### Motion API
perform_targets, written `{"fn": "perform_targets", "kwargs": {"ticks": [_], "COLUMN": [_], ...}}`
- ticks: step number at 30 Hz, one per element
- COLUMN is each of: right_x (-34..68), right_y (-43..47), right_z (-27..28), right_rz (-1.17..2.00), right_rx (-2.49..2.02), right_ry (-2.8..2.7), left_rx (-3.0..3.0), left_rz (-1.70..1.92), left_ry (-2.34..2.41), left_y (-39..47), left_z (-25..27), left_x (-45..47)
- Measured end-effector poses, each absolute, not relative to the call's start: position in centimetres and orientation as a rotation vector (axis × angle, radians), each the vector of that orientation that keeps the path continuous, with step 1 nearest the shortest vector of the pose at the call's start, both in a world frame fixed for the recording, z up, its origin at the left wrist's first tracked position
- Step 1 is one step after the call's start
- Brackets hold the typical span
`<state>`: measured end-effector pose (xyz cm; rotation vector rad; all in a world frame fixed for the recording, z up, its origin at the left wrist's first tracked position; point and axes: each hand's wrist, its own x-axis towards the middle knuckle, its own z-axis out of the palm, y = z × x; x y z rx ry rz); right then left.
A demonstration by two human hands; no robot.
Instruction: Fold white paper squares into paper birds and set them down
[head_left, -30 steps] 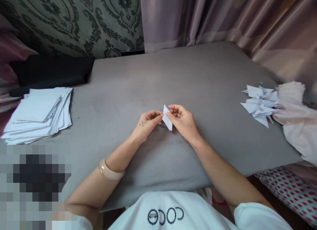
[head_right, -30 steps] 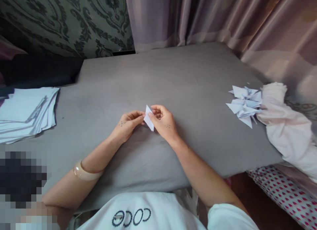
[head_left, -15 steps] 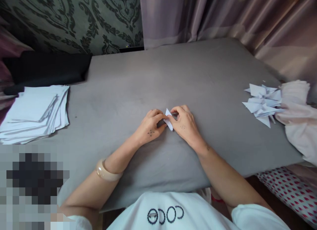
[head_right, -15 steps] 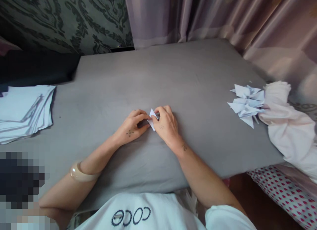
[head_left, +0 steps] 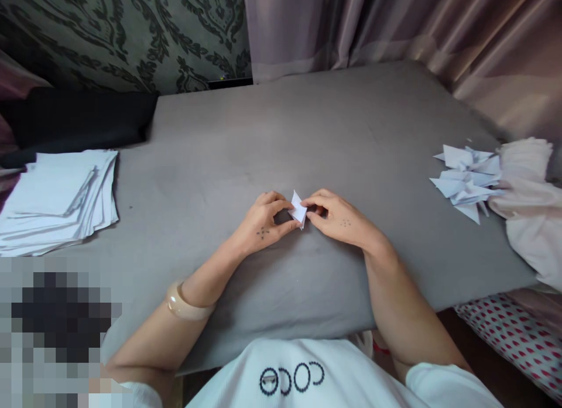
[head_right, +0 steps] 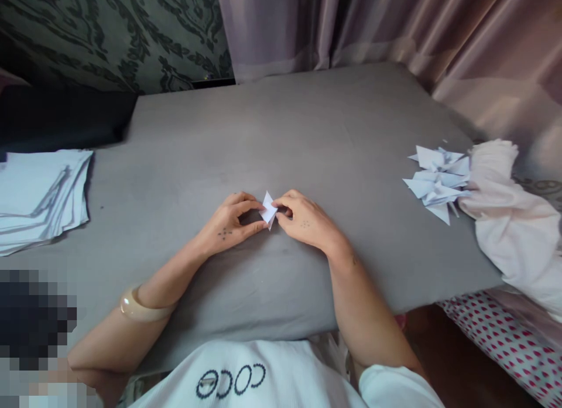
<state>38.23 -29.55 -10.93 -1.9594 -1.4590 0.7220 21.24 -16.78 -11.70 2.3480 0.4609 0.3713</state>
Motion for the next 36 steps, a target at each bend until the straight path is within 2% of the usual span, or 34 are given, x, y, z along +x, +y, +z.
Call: {"fn": "perform_targets", "kwargs": {"ticks": [10,21,36], "right_x": [38.0,36.7,36.8], "right_y": [-29.4,-28.4,-28.3], "right_z": [-10.4,-10.9,-11.0], "right_rz": [0.729,0.538,0.555], "right_rx": [-1.975,-2.150,-2.175], "right_ry": [-1.429,-1.334,-1.317], "left_rx": [2.274,2.252,2.236], "left_rz": [0.418,0.418,0.449], "left_ry": [0.554,0.641,0.683], "left_y": [-17.0,-17.0,-17.2], "left_z": [-12.0,-12.5,-12.7], "left_x": [21.7,22.1,22.3]}}
